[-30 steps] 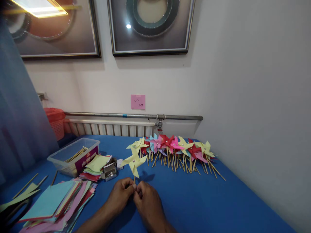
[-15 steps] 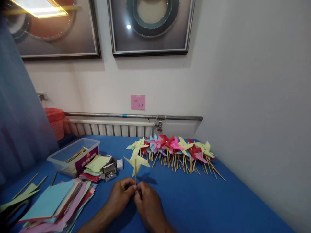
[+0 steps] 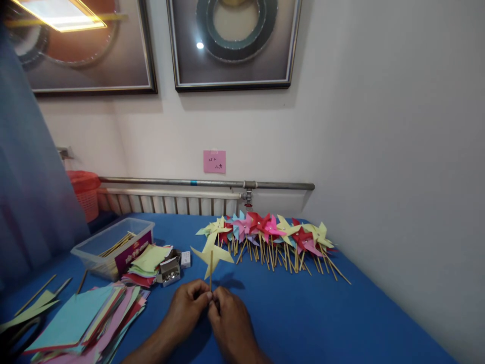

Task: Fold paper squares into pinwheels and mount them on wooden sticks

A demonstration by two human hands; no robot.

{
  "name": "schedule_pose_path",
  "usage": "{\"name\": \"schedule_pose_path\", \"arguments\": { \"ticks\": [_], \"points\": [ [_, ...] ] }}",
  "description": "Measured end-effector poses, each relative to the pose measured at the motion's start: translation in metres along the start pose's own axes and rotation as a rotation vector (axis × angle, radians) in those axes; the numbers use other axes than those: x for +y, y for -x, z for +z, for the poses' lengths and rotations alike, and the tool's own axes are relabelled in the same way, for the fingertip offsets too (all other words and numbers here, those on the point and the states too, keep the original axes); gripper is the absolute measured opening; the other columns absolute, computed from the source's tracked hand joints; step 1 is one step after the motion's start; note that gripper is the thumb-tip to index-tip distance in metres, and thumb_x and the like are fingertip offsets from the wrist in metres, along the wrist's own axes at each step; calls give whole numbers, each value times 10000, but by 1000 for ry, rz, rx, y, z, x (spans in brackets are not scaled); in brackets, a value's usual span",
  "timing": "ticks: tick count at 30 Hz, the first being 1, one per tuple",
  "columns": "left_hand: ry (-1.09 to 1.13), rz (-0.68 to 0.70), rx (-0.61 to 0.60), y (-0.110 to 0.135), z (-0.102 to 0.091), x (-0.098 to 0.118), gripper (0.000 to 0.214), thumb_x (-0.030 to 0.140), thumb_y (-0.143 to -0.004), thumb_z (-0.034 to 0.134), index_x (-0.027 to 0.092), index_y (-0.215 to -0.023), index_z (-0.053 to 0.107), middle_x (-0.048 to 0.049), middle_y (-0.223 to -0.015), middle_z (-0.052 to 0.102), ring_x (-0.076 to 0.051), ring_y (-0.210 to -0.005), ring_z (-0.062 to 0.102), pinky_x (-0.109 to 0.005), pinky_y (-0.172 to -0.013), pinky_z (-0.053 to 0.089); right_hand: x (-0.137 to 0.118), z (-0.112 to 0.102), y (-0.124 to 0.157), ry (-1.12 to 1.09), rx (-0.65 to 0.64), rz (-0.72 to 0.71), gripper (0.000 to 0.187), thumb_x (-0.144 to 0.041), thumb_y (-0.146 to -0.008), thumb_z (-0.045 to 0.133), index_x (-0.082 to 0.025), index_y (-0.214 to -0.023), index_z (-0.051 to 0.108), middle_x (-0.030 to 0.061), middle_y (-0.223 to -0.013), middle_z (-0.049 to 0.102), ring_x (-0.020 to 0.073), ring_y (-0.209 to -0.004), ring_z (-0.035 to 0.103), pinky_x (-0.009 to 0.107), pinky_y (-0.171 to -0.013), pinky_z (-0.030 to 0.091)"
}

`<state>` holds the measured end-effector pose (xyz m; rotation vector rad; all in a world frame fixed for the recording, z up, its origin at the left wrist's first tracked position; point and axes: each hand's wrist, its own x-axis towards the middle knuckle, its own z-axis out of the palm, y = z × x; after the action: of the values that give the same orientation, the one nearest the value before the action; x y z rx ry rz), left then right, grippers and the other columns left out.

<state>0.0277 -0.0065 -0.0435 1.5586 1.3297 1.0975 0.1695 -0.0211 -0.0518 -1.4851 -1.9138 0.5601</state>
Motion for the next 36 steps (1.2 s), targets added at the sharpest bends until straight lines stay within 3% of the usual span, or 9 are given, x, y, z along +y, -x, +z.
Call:
{"name": "schedule_pose_path", "arguments": {
  "ticks": [36],
  "points": [
    [-57, 12, 5, 0, -2, 1, 195, 326, -772, 514, 188, -671, 607, 13, -633, 567, -165, -647, 511, -283, -628, 330, 3, 1, 1, -35, -9, -42, 213, -180, -930, 475, -217, -769, 609, 35, -818, 724, 192, -763, 654, 274, -675, 388]
  ]
}}
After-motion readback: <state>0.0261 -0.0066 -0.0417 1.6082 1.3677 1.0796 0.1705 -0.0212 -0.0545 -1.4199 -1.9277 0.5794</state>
